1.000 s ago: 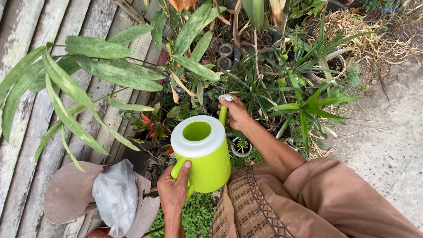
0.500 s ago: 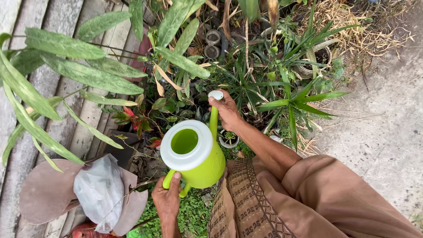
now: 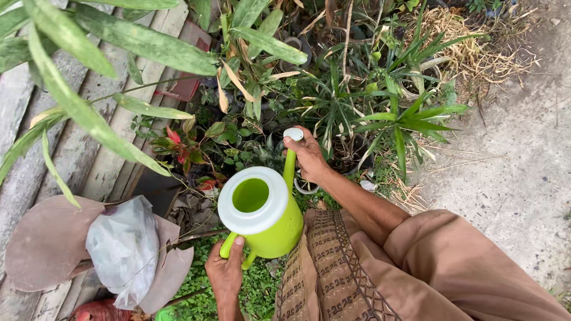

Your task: The person waters several plants in pots and on the ground using a green watering can.

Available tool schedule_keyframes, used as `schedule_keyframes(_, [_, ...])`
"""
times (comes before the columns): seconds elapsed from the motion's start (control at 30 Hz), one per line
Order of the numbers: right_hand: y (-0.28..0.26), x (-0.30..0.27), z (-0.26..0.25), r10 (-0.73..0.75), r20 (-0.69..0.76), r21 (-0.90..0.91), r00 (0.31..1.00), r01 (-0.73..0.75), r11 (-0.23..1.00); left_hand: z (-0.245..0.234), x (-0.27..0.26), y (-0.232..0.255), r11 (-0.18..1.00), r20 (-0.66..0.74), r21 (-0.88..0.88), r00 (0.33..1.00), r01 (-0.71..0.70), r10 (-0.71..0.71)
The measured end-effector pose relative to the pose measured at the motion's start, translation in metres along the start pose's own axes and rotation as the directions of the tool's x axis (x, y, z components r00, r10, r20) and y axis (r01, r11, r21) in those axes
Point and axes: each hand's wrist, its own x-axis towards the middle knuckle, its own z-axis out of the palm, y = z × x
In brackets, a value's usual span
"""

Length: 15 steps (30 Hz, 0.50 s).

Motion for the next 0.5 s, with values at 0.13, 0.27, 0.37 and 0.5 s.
schedule_keyframes(0.13, [0.009,-0.015,0.005,0.037,-0.019,-0.029,0.999,-0.038,0.999,-0.013,-0.007,0.003,1.0,-0.009,0.028,1.0,-0.001,0.001])
schedule_keyframes(0.27, [0.009,-0.023,0.011,0.095,-0.026,-0.044,0.995,-0.096,0.994,-0.019,-0.012,0.015,0.994,-0.024,0.106,0.999,-0.025,0.028])
schedule_keyframes(0.37, [0.005,-0.025,0.013,0.137,-0.038,-0.039,0.99,-0.138,0.99,-0.016,-0.013,0.028,0.989,-0.025,0.132,0.998,-0.061,0.065])
schedule_keyframes(0.5, [-0.01,-0.019,0.011,0.142,-0.045,-0.02,0.989,-0.143,0.99,-0.003,-0.009,0.051,0.984,-0.02,0.168,0.998,-0.055,0.059])
